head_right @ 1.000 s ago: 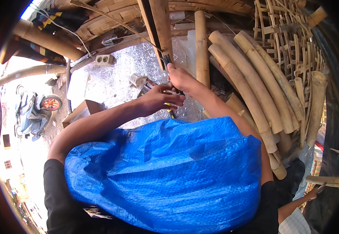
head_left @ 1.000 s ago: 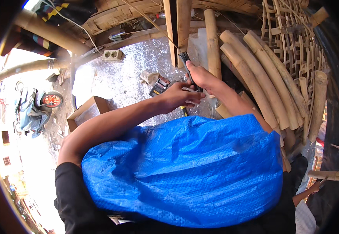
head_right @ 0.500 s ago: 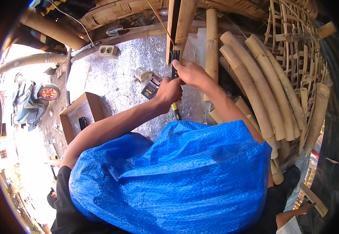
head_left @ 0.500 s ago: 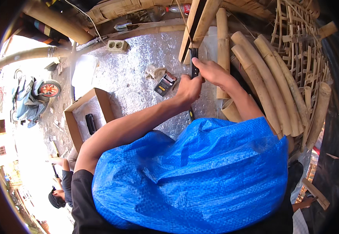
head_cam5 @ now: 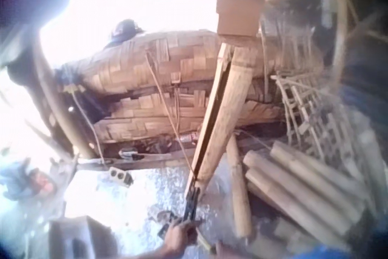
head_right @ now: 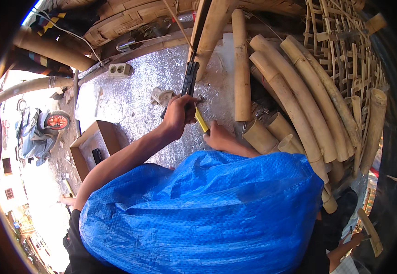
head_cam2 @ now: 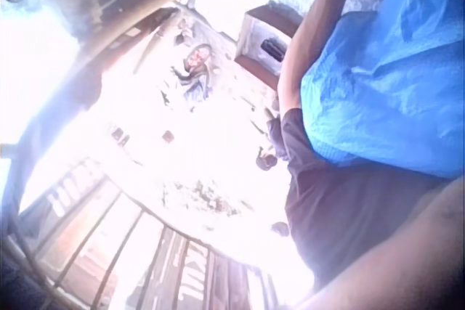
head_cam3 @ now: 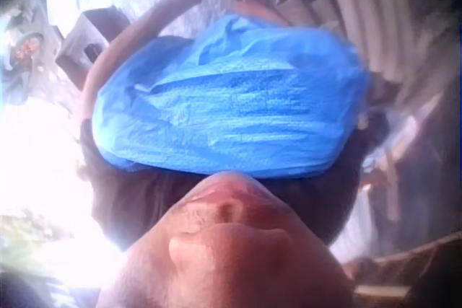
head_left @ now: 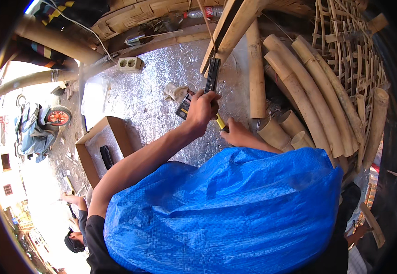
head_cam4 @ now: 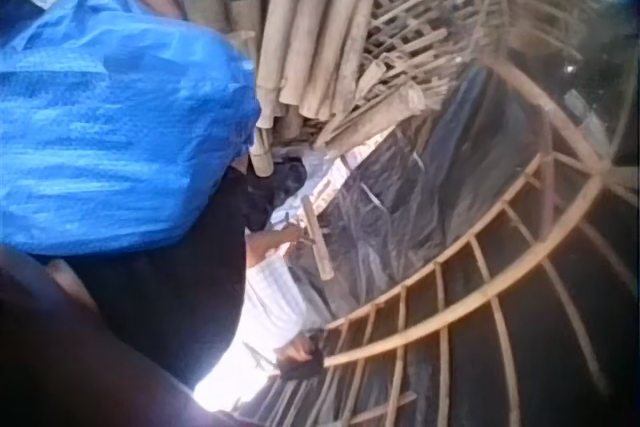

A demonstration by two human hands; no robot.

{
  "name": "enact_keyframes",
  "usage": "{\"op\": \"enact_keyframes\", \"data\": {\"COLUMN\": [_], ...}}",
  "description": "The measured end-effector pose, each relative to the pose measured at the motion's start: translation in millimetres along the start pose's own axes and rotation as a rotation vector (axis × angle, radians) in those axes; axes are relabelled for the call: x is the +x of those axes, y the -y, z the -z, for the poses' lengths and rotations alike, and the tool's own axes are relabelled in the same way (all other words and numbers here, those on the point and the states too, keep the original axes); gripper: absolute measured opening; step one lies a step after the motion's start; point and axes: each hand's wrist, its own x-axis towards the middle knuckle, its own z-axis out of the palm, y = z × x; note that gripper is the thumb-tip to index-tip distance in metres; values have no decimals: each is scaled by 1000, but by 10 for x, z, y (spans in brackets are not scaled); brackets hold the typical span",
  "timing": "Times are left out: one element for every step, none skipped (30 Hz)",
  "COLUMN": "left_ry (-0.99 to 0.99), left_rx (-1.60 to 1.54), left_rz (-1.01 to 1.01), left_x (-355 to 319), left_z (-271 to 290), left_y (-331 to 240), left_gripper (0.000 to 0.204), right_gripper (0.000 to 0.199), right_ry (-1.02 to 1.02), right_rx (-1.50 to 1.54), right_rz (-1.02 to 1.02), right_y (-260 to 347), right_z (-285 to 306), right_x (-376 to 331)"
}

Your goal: The person splits a bamboo stalk into thinner strips using a knife, then uses a hammer to drive the knife through the bamboo to further refine and strip the pieces.

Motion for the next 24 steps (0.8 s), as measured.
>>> {"op": "enact_keyframes", "data": {"left_ry": [-44, 10, 13, -9, -46, -73, -66, -112, -138, -165, -176, -191, -192, -197, -206, -212, -234, -248, -263, -244, -249, -255, -260, -248], "left_rx": [-4, -21, -23, -10, 12, 30, 44, 44, 70, 97, 128, 181, 194, 207, 221, 248, 263, 279, 296, 317, 321, 325, 331, 324], "left_rz": [12, 4, 14, -3, 3, 0, -11, -3, -16, -28, -45, -56, -58, -65, -63, -75, -80, -85, -88, -76, -87, -97, -107, -100], "left_x": [-31, -48, -44, -24, -48, -64, -42, -66, -87, -102, -110, -120, -112, -108, -102, -91, -107, -95, -86, -79, -66, -52, -59, -64], "left_z": [159, 43, 10, -27, 44, 114, 92, 171, 226, 287, 309, 323, 328, 325, 322, 319, 320, 294, 284, 267, 276, 289, 280, 275], "left_y": [71, -23, -37, -58, -50, -68, -117, -100, -96, -97, -134, -177, -200, -230, -247, -269, -268, -254, -245, -240, -198, -148, -138, -133], "left_gripper": [16, 13, 11, 11, 11, 12, 12, 11, 11, 11, 12, 13, 13, 13, 13, 14, 14, 15, 16, 17, 23, 30, 36, 30], "right_gripper": [47, 42, 43, 43, 43, 42, 41, 40, 39, 39, 39, 39, 40, 40, 39, 38, 38, 37, 37, 36, 34, 33, 31, 30], "right_ry": [68, 73, 153, 233, 238, 233, 121, 60, -14, -93, -186, -277, -313, -349, -308, -265, -265, -272, -277, -341, -409, -475, -543, -560], "right_rx": [133, 363, 565, 765, 742, 712, 602, 490, 377, 279, 184, 88, 59, 29, 91, 155, 118, 80, 43, 35, -10, -55, -98, -165], "right_rz": [-27, -179, -186, -191, -175, -155, -164, -159, -162, -62, 35, 134, 91, 53, 87, 123, 127, 125, 125, 215, 290, 366, 443, 441], "right_y": [111, 290, 143, -42, -10, 139, 285, 421, 489, 489, 488, 500, 523, 570, 708, 852, 1003, 1105, 1177, 1232, 1282, 1328, 1342, 1334], "right_z": [31, 390, 494, 625, 729, 899, 1084, 1174, 1229, 1254, 1290, 1322, 1351, 1383, 1444, 1508, 1545, 1577, 1582, 1581, 1574, 1564, 1567, 1577], "right_x": [-21, -314, -350, -405, -523, -713, -958, -1113, -1216, -1226, -1258, -1279, -1289, -1293, -1308, -1311, -1316, -1318, -1282, -1243, -1190, -1130, -1072, -1007]}}
